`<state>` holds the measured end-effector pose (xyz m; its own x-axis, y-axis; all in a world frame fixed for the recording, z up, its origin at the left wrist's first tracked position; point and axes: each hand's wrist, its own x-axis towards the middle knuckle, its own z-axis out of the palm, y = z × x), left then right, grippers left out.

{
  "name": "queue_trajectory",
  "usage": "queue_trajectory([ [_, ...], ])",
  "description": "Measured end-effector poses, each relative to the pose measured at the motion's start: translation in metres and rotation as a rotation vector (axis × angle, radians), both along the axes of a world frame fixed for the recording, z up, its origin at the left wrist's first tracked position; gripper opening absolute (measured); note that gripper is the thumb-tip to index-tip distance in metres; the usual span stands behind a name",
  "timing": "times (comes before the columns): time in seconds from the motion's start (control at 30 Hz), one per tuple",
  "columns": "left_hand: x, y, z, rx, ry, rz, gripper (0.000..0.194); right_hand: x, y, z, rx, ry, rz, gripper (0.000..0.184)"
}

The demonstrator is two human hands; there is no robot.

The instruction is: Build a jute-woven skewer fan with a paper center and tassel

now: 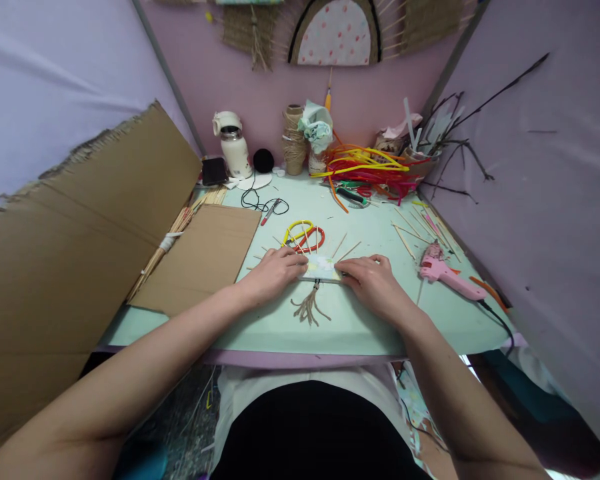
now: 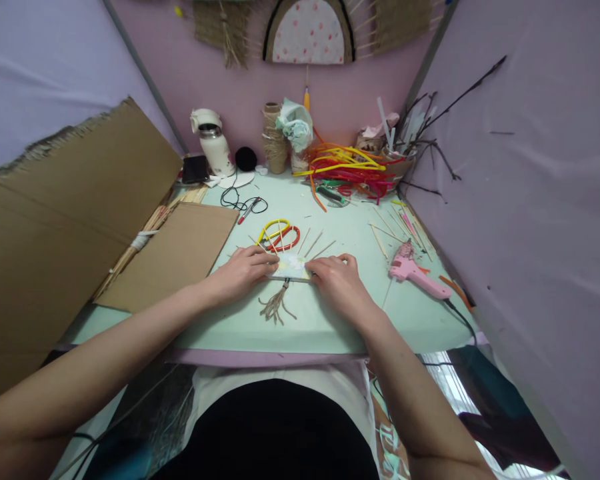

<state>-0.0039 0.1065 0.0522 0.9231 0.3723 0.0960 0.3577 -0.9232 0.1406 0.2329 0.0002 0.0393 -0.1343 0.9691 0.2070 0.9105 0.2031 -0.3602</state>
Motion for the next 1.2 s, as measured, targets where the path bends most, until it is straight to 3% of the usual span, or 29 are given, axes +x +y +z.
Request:
queue_trajectory([
  [0.5,0.000,-0.016,0.012,0.085,0.137,0.049,0.035,-0.003,0.003,0.011,-0.084,-0.086,-0.008,0.024],
  [0.6,-0.004,-0.021,0.012,0.044,0.051,0.117,0.037,-0.006,0.007,0.017,-0.035,-0.109,-0.006,0.030],
  [0.7,-0.008,-0.032,0.010,-0.029,-0.212,0.220,0.035,-0.011,0.016,0.018,0.004,-0.087,0.018,0.047],
  [0.77,-0.010,-0.044,0.009,-0.167,-0.403,0.290,0.032,-0.015,0.021,0.015,-0.024,-0.069,0.057,0.053],
  [0.87,-0.010,-0.065,0.005,-0.557,-0.593,0.477,0.023,-0.017,0.026,0.009,-0.051,-0.040,0.082,0.056],
  [0.97,-0.007,-0.082,-0.003,-0.960,-0.767,0.670,0.012,-0.015,0.023,0.006,0.007,0.002,0.069,0.057],
  [1.03,-0.003,-0.089,-0.008,-1.149,-0.904,0.748,0.007,-0.013,0.018,0.008,0.076,0.029,0.052,0.056],
  [1.13,0.008,-0.092,-0.009,-1.343,-1.136,0.853,0.023,-0.013,0.010,0.017,0.192,0.060,0.040,0.052],
  [1.2,0.019,-0.087,-0.003,-1.456,-1.283,0.802,0.032,-0.016,0.007,0.023,0.287,0.075,0.052,0.050],
])
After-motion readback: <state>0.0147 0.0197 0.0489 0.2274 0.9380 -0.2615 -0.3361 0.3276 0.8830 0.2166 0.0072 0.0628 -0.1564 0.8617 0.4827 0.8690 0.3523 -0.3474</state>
